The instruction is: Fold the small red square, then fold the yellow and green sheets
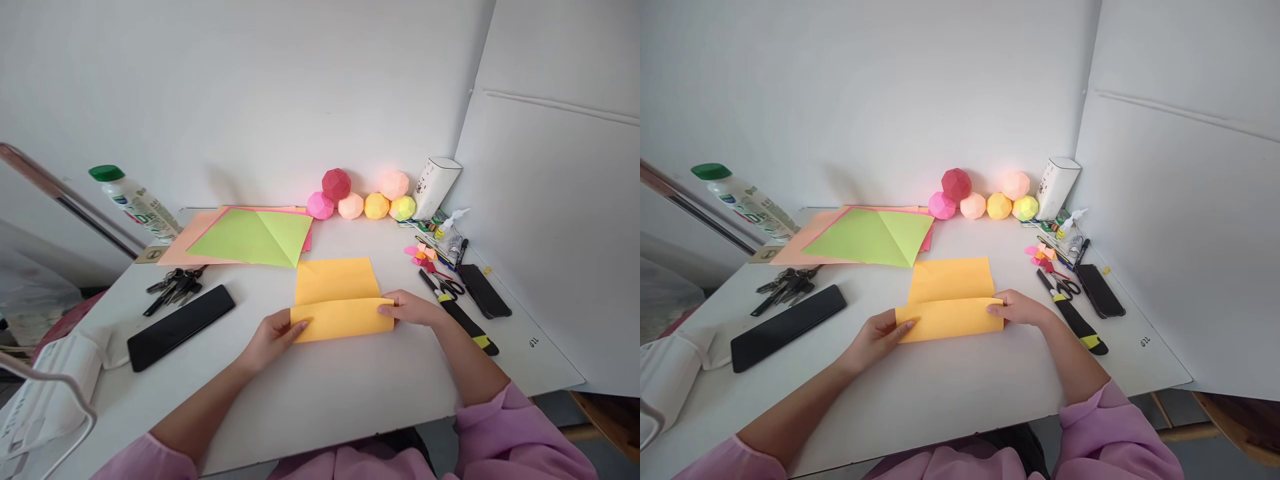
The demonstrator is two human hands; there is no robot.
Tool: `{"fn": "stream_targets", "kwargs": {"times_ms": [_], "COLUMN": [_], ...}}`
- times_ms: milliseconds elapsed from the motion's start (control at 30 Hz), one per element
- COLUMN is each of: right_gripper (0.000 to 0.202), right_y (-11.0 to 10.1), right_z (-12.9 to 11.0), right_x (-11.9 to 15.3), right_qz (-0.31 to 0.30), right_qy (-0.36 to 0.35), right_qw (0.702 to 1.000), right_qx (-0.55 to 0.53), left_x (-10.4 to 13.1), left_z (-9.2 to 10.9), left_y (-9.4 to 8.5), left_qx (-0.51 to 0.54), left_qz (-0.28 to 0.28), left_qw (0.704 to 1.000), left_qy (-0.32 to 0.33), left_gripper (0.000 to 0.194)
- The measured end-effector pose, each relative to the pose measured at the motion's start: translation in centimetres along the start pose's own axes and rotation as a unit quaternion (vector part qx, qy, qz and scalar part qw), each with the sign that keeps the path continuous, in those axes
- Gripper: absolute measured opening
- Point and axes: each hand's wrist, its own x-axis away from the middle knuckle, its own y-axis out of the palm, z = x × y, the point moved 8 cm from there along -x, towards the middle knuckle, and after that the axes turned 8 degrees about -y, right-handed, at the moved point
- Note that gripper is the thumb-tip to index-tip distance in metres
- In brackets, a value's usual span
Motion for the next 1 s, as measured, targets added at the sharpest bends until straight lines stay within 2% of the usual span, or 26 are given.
{"fn": "stream_targets", "kwargs": {"times_ms": [100,200,333,467,567,667,800,900,1000], "right_gripper": [0.045,0.038,0.033,0.042,0.040,0.039,0.045,0.050,0.052], "right_y": [0.6,0.9,0.0,-0.3,1.6,4.6,7.0,7.9,9.1], "right_z": [0.6,0.9,0.7,-1.5,-3.8,-5.0,-4.8,-4.5,-4.3], "right_x": [-0.3,-0.5,-0.7,-1.3,-2.1,-2.4,-1.9,-1.8,-2.3], "right_qz": [0.017,0.022,0.027,0.041,0.028,-0.021,-0.036,-0.028,-0.029], "right_qy": [0.036,0.037,0.005,-0.050,-0.099,-0.140,-0.161,-0.166,-0.199], "right_qw": [0.997,0.998,0.999,0.984,0.959,0.928,0.883,0.864,0.847], "right_qx": [-0.060,-0.053,0.031,0.165,0.263,0.345,0.440,0.474,0.492], "left_x": [-0.3,-0.5,-0.4,-0.1,-0.1,-0.1,-0.1,-0.1,0.1], "left_z": [-0.1,-0.8,-0.9,0.3,0.9,1.0,0.8,0.9,1.5], "left_y": [-0.7,-0.7,-0.6,-0.3,-0.3,-0.1,0.8,1.5,1.6], "left_qx": [-0.008,0.005,-0.068,-0.128,-0.131,-0.132,-0.131,-0.135,-0.145], "left_qz": [0.053,0.068,0.085,0.091,0.088,0.077,0.044,0.028,0.041], "left_qw": [0.998,0.997,0.994,0.985,0.984,0.984,0.983,0.979,0.971], "left_qy": [0.022,0.021,0.033,0.075,0.086,0.094,0.118,0.153,0.184], "left_gripper": [0.033,0.030,0.027,0.023,0.022,0.021,0.025,0.034,0.035]}}
